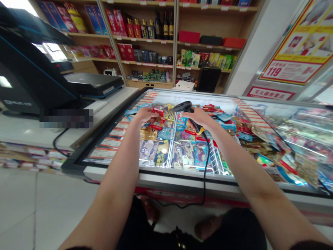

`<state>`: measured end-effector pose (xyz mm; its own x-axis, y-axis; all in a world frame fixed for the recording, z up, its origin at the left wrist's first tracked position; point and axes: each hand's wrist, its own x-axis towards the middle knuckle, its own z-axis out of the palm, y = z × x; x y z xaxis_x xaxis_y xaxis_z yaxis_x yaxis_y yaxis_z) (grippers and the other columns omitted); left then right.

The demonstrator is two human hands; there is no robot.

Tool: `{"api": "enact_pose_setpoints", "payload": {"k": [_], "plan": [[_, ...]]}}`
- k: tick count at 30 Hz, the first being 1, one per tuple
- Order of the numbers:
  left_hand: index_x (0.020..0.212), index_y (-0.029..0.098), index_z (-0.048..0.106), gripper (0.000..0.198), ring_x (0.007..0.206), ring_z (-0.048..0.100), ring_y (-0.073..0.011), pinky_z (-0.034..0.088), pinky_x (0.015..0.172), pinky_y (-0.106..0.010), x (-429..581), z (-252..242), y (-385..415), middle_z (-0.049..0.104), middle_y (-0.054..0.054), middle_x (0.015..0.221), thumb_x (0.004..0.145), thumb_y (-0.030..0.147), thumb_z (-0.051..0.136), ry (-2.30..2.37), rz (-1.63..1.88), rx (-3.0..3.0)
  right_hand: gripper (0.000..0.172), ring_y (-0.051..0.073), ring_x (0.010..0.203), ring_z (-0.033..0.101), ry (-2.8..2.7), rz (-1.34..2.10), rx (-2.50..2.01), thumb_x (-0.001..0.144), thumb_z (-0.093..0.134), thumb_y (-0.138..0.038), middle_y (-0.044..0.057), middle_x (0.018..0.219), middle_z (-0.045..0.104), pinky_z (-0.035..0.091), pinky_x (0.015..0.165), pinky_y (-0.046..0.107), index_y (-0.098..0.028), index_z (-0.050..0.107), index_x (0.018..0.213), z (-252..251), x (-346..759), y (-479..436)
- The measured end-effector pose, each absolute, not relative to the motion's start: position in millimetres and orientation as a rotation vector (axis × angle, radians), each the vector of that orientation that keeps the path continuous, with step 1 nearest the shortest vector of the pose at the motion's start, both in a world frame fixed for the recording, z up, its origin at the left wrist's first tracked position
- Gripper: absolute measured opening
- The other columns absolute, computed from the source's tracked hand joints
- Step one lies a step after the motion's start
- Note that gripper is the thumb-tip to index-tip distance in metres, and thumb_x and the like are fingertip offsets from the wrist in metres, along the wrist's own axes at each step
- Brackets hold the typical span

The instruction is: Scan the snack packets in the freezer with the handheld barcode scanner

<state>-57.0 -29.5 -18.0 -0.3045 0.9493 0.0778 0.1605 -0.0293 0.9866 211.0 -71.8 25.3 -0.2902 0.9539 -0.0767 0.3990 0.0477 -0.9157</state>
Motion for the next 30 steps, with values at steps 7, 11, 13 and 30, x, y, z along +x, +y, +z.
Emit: {"api": "enact_pose_setpoints", "payload": {"k": [7, 11, 13, 30], "plan": [[0.087, 0.018, 0.061, 0.025, 0.061, 0.066, -0.0143, 0.059, 0.068, -0.029, -35.1, -20.3, -25.4, 0.067, 0.003, 0.069, 0.071, 0.007, 0.078, 1.422, 1.521, 0.952, 0.022, 0.017, 0.036, 0.049, -1.771, 1.217, -1.362, 0.095, 0.067, -0.029, 0.000, 0.046, 0.055, 0.041, 0.041, 0.029, -0.022, 0.054, 0.079, 28.7, 211.1, -74.8], [0.089, 0.018, 0.059, 0.031, 0.066, 0.069, -0.0136, 0.063, 0.073, -0.030, -26.9, -23.7, -23.8, 0.069, 0.002, 0.073, 0.067, 0.007, 0.079, 1.333, 1.629, 0.934, 0.025, 0.016, 0.037, 0.050, -1.792, 1.231, -1.350, 0.093, 0.072, -0.031, -0.001, 0.045, 0.054, 0.041, 0.041, 0.028, -0.023, 0.054, 0.078, 32.6, 210.8, -78.8], [0.088, 0.017, 0.059, 0.033, 0.070, 0.070, -0.0145, 0.063, 0.076, -0.032, -24.9, -24.7, -23.0, 0.069, 0.002, 0.075, 0.065, 0.008, 0.079, 1.302, 1.658, 0.936, 0.029, 0.016, 0.037, 0.050, -1.802, 1.234, -1.356, 0.091, 0.075, -0.032, 0.000, 0.045, 0.054, 0.041, 0.040, 0.028, -0.023, 0.053, 0.074, 34.6, 210.8, -80.7], [0.088, 0.018, 0.059, 0.029, 0.079, 0.072, -0.0158, 0.063, 0.081, -0.033, -22.4, -30.6, -18.9, 0.072, 0.000, 0.081, 0.065, 0.012, 0.076, 1.258, 1.691, 0.967, 0.033, 0.014, 0.038, 0.048, -1.920, 1.227, -1.368, 0.090, 0.068, -0.029, 0.004, 0.047, 0.056, 0.041, 0.042, 0.027, -0.021, 0.053, 0.062, 40.7, 215.5, -85.9]]}}
